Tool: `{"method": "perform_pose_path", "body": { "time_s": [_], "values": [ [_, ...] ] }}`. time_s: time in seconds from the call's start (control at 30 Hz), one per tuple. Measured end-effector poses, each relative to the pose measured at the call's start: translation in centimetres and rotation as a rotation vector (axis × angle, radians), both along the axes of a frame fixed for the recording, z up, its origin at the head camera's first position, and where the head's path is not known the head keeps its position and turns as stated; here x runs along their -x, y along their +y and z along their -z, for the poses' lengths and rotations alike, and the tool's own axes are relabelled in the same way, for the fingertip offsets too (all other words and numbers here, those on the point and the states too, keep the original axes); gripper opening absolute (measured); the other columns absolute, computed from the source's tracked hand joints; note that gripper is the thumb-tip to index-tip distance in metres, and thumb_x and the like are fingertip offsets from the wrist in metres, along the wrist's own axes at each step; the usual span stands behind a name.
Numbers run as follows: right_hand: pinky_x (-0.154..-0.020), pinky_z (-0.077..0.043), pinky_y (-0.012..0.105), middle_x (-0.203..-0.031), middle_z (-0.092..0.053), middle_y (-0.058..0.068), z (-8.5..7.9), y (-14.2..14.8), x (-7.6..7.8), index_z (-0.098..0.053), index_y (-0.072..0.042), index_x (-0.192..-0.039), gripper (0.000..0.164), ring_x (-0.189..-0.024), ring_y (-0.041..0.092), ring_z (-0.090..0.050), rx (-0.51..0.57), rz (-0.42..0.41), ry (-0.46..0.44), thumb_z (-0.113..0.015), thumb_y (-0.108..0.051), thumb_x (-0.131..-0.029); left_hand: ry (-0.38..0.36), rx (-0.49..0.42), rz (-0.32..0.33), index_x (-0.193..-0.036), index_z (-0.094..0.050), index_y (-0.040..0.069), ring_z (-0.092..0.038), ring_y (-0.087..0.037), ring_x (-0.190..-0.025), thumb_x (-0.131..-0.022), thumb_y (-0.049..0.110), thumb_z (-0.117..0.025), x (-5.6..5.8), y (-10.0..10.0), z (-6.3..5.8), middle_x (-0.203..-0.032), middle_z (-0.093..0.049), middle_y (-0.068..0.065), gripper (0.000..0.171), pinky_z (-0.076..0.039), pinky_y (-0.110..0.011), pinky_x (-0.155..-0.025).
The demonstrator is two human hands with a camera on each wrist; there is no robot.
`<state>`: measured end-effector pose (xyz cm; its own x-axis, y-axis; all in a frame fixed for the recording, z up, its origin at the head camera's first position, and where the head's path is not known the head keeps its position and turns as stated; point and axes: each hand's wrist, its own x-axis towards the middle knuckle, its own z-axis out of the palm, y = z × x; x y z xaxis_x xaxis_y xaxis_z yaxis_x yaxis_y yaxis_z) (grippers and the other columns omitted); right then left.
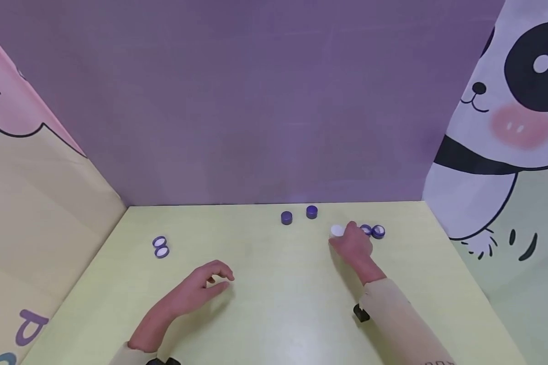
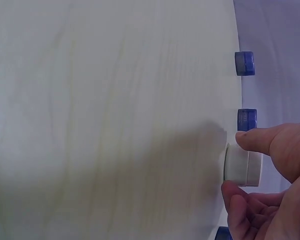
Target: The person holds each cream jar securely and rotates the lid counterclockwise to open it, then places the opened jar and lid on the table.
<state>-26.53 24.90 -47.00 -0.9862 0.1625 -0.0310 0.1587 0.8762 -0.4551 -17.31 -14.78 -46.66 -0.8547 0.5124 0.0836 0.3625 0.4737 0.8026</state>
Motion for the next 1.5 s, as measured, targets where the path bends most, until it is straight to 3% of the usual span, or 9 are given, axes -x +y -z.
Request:
{"method": "perform_pose_path", "body": {
  "time_s": [0.27,0.43,0.57,0.77,1.03,1.17,1.37,1.5],
  "values": [
    [-0.054,-0.045,0.04,-0.094,-0.064,0.02,-0.3,-0.2,0.4,-0.055,0.005,-0.113,0.055,-0.077,0.031,-0.061,-0.021,-0.002,-0.011,-0.068,-0.038,-0.081,-0.036,-0.01,0.036,-0.107,-0.065,0.014,-0.057,-0.016,-0.107,-0.098,0.019,-0.059,-0.3,0.7,-0.5,-0.109,-0.06,0.014,0.012,-0.044,-0.045,-0.088],
    [-0.055,-0.044,0.038,-0.088,-0.065,0.014,-0.3,-0.1,0.4,-0.06,0.0,-0.101,0.044,-0.074,0.028,-0.059,-0.017,-0.013,-0.012,-0.07,-0.037,-0.08,-0.058,-0.021,0.055,-0.108,-0.064,0.014,-0.057,-0.016,-0.106,-0.098,0.019,-0.059,-0.4,1.0,-0.6,-0.109,-0.06,0.013,0.013,-0.044,-0.044,-0.087],
    [-0.054,-0.044,0.038,-0.086,-0.065,0.013,-0.2,0.1,0.3,-0.06,-0.002,-0.095,0.038,-0.073,0.027,-0.059,-0.001,-0.014,0.0,-0.071,-0.035,-0.079,-0.049,-0.018,0.06,-0.108,-0.064,0.013,-0.056,-0.019,-0.106,-0.099,0.019,-0.058,-0.4,1.0,-0.6,-0.116,-0.056,0.006,0.013,-0.044,-0.043,-0.087],
    [-0.054,-0.044,0.038,-0.09,-0.065,0.013,0.3,0.1,0.2,-0.06,-0.002,-0.099,0.04,-0.073,0.027,-0.059,0.023,-0.018,0.021,-0.069,-0.035,-0.079,-0.046,-0.019,0.067,-0.109,-0.064,0.013,-0.055,-0.022,-0.107,-0.098,0.019,-0.059,-0.5,0.9,-0.9,-0.124,-0.053,-0.005,0.013,-0.043,-0.045,-0.086],
    [-0.054,-0.04,0.036,-0.087,-0.064,0.008,-0.1,-0.6,-0.5,-0.06,-0.005,-0.101,0.038,-0.071,0.025,-0.056,0.052,-0.049,0.04,-0.068,-0.034,-0.078,-0.049,-0.01,0.084,-0.11,-0.064,0.014,-0.055,-0.023,-0.108,-0.098,0.019,-0.059,-0.3,0.8,-1.2,-0.119,-0.053,0.006,0.014,-0.044,-0.047,-0.087],
    [-0.059,-0.041,0.035,-0.091,-0.063,0.009,-0.6,-1.2,-1.4,-0.06,-0.004,-0.103,0.036,-0.075,0.025,-0.056,0.089,-0.093,0.095,-0.069,-0.03,-0.079,-0.03,-0.005,0.094,-0.109,-0.063,0.016,-0.055,-0.02,-0.107,-0.099,0.02,-0.059,-0.1,1.0,-1.6,-0.116,-0.056,0.01,0.012,-0.044,-0.044,-0.087],
    [-0.069,-0.046,0.038,-0.098,-0.068,0.012,-1.5,-2.3,-3.1,-0.063,-0.001,-0.107,0.041,-0.086,0.028,-0.063,0.158,-0.223,0.197,-0.076,-0.027,-0.078,-0.042,-0.004,0.096,-0.107,-0.062,0.027,-0.055,-0.017,-0.106,-0.098,0.018,-0.06,-0.2,1.3,-2.1,-0.112,-0.058,0.015,0.013,-0.044,-0.042,-0.087],
    [-0.07,-0.047,0.037,-0.098,-0.069,0.008,-2.0,-2.6,-4.4,-0.064,-0.003,-0.108,0.043,-0.089,0.027,-0.063,0.175,-0.284,0.25,-0.08,-0.027,-0.077,-0.038,-0.013,0.108,-0.109,-0.063,0.023,-0.055,-0.016,-0.105,-0.097,0.016,-0.06,-0.2,1.7,-2.4,-0.111,-0.059,0.012,0.013,-0.045,-0.039,-0.087]
  ]
}}
